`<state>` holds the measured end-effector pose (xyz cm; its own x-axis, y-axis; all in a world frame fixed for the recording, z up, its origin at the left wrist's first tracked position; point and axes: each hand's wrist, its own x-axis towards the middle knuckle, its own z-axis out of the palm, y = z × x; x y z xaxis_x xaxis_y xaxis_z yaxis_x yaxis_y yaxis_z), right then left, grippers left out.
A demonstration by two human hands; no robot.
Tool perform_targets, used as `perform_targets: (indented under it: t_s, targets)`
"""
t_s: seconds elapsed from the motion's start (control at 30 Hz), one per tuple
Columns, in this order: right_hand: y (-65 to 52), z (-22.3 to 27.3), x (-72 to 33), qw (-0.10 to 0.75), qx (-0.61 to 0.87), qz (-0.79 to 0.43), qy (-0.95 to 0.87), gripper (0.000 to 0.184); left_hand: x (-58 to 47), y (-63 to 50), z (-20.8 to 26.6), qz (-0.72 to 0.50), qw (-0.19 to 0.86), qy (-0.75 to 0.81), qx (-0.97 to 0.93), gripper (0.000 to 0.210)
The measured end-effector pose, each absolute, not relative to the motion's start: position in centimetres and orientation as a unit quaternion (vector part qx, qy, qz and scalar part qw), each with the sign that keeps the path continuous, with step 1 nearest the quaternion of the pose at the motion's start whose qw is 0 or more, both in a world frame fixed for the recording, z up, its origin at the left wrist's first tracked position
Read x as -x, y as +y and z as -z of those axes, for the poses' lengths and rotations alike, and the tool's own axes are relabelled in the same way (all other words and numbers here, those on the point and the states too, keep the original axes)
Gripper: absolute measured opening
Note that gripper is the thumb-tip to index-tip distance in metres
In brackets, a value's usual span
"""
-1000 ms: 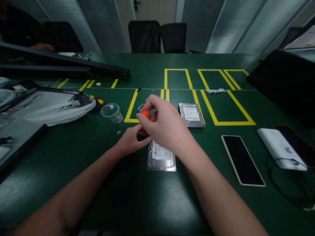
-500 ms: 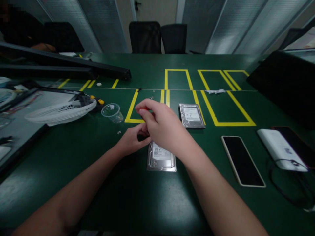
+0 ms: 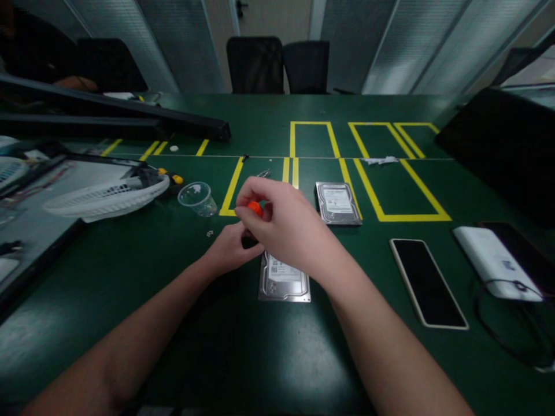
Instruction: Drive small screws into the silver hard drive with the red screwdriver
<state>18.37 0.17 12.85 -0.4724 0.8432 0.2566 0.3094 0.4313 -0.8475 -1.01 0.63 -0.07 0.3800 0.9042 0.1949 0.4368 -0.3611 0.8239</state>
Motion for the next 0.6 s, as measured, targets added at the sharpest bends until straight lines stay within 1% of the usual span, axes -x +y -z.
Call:
perform_targets:
  t_s: [0.1, 0.2, 0.3, 0.43, 0.6]
  targets:
    - [0.26, -12.84, -18.28, 0.342, 0.373, -0.394, -0.767, 0.016, 1.03, 0.61, 0.01, -0.332, 0.345, 0.447, -0.756, 0.027]
    - [0.51, -12.72, -18.22, 0.359, 0.384, -0.386, -0.758, 0.015, 0.97, 0.61, 0.03, -0.339, 0.357, 0.438, -0.752, 0.027]
    - [0.73, -12.60, -18.25, 0.374, 0.407, -0.366, -0.749, 0.018, 0.90, 0.65, 0.10, -0.339, 0.372, 0.435, -0.747, 0.030]
    - [0.74, -12.57, -18.34, 0.387, 0.441, -0.344, -0.733, 0.010, 0.91, 0.68, 0.11, -0.334, 0.379, 0.444, -0.740, 0.036]
    - [0.51, -12.52, -18.43, 0.380, 0.461, -0.361, -0.716, 0.017, 1.01, 0.66, 0.22, -0.333, 0.359, 0.450, -0.747, 0.032]
